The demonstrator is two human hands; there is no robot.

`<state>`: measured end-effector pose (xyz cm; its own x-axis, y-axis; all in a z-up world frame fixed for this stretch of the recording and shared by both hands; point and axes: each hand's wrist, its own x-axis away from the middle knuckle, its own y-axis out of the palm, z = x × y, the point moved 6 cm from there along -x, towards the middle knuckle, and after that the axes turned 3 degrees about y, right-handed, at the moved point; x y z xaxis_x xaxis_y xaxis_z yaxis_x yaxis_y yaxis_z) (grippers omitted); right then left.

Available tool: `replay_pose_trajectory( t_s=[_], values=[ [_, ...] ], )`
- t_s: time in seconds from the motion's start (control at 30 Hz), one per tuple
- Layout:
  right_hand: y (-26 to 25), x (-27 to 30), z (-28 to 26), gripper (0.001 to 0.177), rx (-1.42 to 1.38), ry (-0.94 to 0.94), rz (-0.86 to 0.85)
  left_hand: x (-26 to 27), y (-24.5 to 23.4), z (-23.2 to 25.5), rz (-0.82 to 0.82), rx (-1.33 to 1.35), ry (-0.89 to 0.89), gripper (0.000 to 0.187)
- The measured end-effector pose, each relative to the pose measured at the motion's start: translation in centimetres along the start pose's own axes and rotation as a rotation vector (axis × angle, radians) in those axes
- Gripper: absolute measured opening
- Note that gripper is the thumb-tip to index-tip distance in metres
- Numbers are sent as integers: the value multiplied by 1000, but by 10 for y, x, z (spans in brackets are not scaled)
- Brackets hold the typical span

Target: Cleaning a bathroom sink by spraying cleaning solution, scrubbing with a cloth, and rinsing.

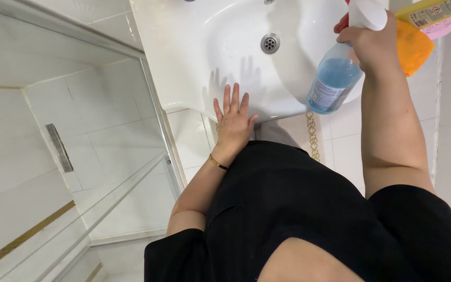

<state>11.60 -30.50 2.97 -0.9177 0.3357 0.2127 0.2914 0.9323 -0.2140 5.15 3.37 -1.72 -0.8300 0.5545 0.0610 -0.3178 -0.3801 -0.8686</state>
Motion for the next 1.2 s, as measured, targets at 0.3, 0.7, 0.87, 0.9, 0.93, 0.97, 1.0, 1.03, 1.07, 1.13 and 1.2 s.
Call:
replay_pose_trajectory(
  t_s=[0.3,0.7,0.87,0.9,0.93,0.97,1.0,1.03,1.07,1.13,1.2],
  values=[
    [-40,-16,23,24,132,-3,-19,-5,13,28,-20,-31,-72,66],
    [36,13,-78,40,126,-238,-290,-10,23,59,62,-38,-108,64],
    [13,-8,-53,27,123,-192,-261,-11,25,65,37,-40,-142,63],
    [6,-14,-40,22,147,-182,-262,-11,25,65,29,-40,-152,63],
    [5,-13,-43,22,147,-183,-268,-11,25,64,31,-40,-157,63],
    [4,-12,-47,24,138,-185,-264,-11,25,64,27,-32,-166,63],
    [3,-10,-50,27,128,-185,-259,-11,25,63,22,-23,-174,63],
    [1,-12,-45,27,128,-185,-263,-10,25,63,23,-23,-178,63],
    [-3,-13,-38,33,124,-158,-253,-10,24,62,32,-2,-180,63],
    [-10,-19,-18,38,121,-132,-243,-11,23,61,42,21,-182,62],
    [-16,-30,14,36,96,-36,-287,-12,21,61,52,23,-176,60]
  ],
)
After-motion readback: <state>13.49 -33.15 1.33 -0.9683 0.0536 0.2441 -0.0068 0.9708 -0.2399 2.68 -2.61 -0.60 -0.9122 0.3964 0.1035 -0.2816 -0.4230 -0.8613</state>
